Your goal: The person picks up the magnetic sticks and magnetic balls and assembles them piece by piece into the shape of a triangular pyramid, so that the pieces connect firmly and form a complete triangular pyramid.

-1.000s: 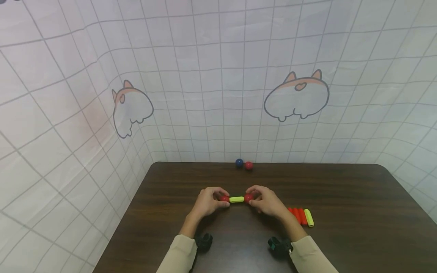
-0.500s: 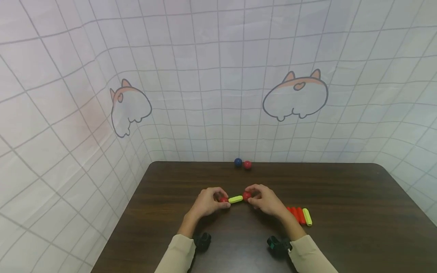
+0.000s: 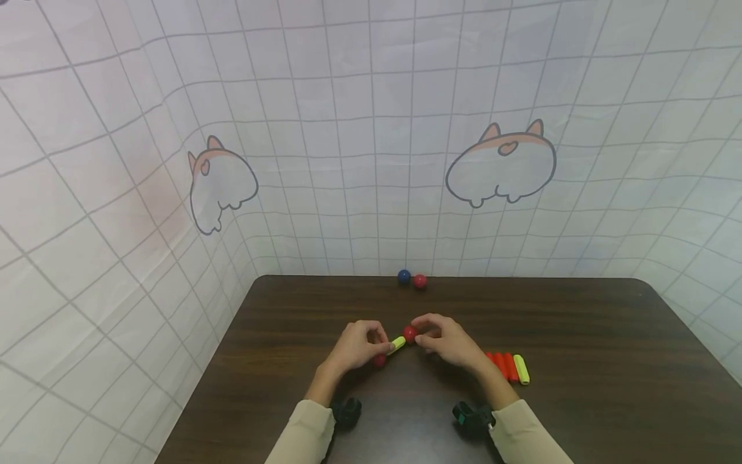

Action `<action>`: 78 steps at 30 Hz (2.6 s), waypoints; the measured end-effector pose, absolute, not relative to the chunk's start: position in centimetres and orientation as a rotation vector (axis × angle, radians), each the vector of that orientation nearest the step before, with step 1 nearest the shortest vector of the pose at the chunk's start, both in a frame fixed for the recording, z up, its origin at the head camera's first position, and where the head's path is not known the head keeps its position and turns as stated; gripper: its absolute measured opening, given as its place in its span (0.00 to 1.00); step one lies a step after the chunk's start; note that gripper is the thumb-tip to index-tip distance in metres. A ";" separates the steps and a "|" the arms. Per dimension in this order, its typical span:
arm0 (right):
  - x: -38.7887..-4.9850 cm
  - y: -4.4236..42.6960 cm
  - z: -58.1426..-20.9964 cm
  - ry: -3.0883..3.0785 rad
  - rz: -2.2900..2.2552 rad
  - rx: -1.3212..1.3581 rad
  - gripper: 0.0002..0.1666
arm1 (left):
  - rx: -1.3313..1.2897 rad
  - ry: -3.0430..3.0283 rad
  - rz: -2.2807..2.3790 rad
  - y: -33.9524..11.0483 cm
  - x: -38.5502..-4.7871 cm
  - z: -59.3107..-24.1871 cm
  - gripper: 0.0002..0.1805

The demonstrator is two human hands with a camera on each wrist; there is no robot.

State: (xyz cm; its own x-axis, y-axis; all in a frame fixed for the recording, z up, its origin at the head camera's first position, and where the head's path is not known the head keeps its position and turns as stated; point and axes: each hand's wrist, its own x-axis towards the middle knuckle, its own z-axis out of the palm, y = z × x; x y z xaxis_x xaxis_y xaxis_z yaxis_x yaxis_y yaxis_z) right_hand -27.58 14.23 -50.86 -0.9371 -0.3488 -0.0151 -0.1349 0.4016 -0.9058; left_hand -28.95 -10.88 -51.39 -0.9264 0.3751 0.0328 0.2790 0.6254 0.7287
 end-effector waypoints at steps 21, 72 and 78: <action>-26.8 22.3 -46.9 2.576 -1.661 -0.441 0.25 | 0.600 2.671 1.188 -10.6 -29.1 -51.8 0.26; -22.3 33.2 -50.8 2.758 -1.115 -0.464 0.23 | 0.589 2.642 1.232 -10.4 -29.0 -51.8 0.27; -22.2 33.0 -50.8 2.792 -1.079 -0.420 0.23 | 0.586 2.633 1.237 -10.4 -28.8 -51.4 0.27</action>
